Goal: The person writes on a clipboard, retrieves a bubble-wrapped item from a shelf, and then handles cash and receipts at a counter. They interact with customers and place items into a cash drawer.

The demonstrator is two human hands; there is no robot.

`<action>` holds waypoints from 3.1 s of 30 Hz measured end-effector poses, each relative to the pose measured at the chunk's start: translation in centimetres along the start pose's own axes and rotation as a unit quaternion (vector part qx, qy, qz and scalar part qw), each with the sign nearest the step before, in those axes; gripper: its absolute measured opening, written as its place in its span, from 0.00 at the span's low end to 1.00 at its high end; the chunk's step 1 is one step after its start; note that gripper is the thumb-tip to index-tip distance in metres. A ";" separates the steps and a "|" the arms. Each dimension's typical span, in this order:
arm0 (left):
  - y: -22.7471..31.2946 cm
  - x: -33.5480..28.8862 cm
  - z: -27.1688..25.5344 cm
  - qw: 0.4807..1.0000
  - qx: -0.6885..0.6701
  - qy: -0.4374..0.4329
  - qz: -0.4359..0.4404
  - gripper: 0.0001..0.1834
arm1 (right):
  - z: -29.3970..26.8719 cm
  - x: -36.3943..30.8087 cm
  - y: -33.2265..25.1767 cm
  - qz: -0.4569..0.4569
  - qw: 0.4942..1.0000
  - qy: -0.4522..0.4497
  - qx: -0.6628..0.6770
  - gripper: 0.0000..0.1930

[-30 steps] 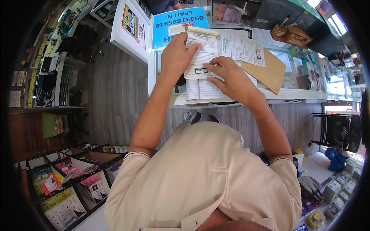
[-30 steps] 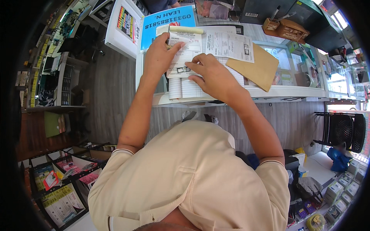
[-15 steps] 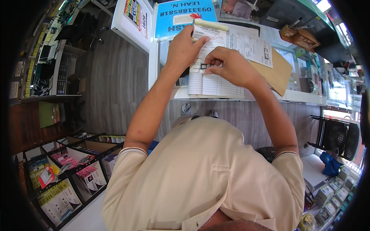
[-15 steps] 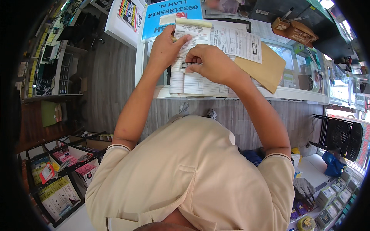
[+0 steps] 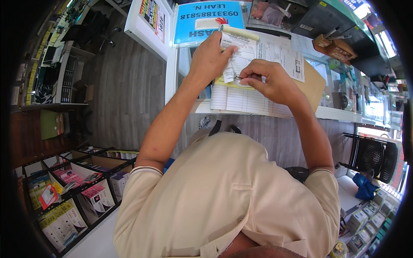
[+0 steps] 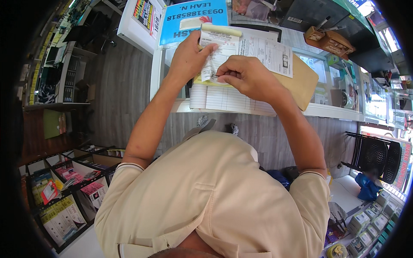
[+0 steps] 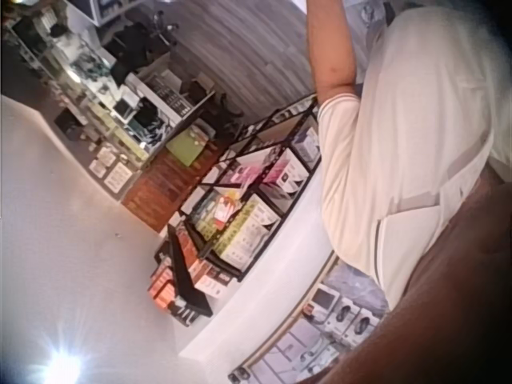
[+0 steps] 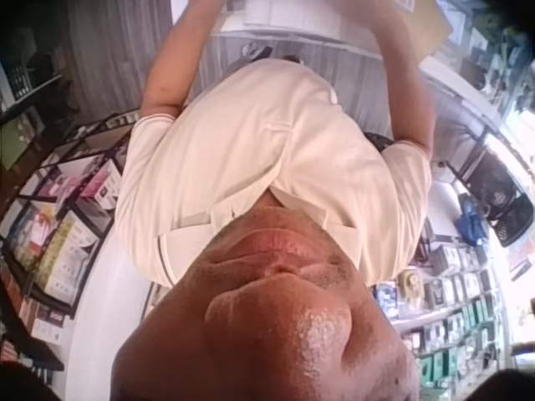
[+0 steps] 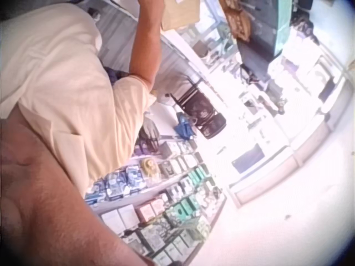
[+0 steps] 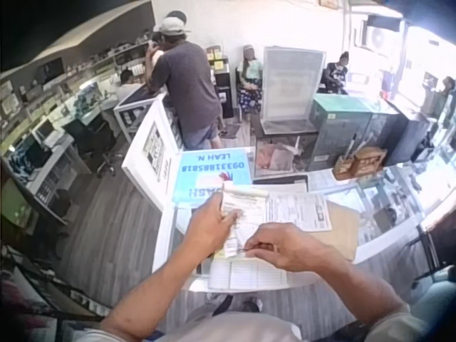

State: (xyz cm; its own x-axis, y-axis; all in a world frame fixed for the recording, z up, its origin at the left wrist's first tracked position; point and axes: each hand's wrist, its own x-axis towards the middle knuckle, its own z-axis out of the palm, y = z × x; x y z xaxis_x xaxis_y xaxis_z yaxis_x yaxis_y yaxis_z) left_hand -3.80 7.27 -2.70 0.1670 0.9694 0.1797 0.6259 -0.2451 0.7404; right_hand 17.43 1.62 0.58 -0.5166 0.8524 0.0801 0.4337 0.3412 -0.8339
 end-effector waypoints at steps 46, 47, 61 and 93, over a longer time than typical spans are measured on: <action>-18.6 -17.8 -35.3 0.868 -0.440 0.192 -0.127 0.06 | 36.7 23.2 -22.6 0.064 0.802 0.063 0.590 0.15; -20.3 -18.0 -36.8 0.886 -0.400 0.198 -0.125 0.07 | 38.3 24.7 -23.0 0.053 0.826 0.068 0.557 0.15; -46.0 -3.2 -52.0 0.724 -0.615 0.297 -0.097 0.15 | 52.1 59.4 -24.9 0.025 0.821 -0.009 0.571 0.12; -84.4 60.0 -91.8 0.880 -0.462 0.090 -0.069 0.17 | 49.9 134.8 -24.7 -0.246 0.924 0.292 -0.024 0.12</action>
State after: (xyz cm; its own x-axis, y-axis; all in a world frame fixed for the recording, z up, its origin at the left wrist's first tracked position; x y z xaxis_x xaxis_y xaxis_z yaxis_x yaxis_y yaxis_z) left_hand -116.54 87.17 5.04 -0.0376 0.9957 0.0844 -0.2697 -0.0914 0.9586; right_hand -99.73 88.38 4.73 -0.1792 0.6531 0.7358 0.2928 0.7494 -0.5938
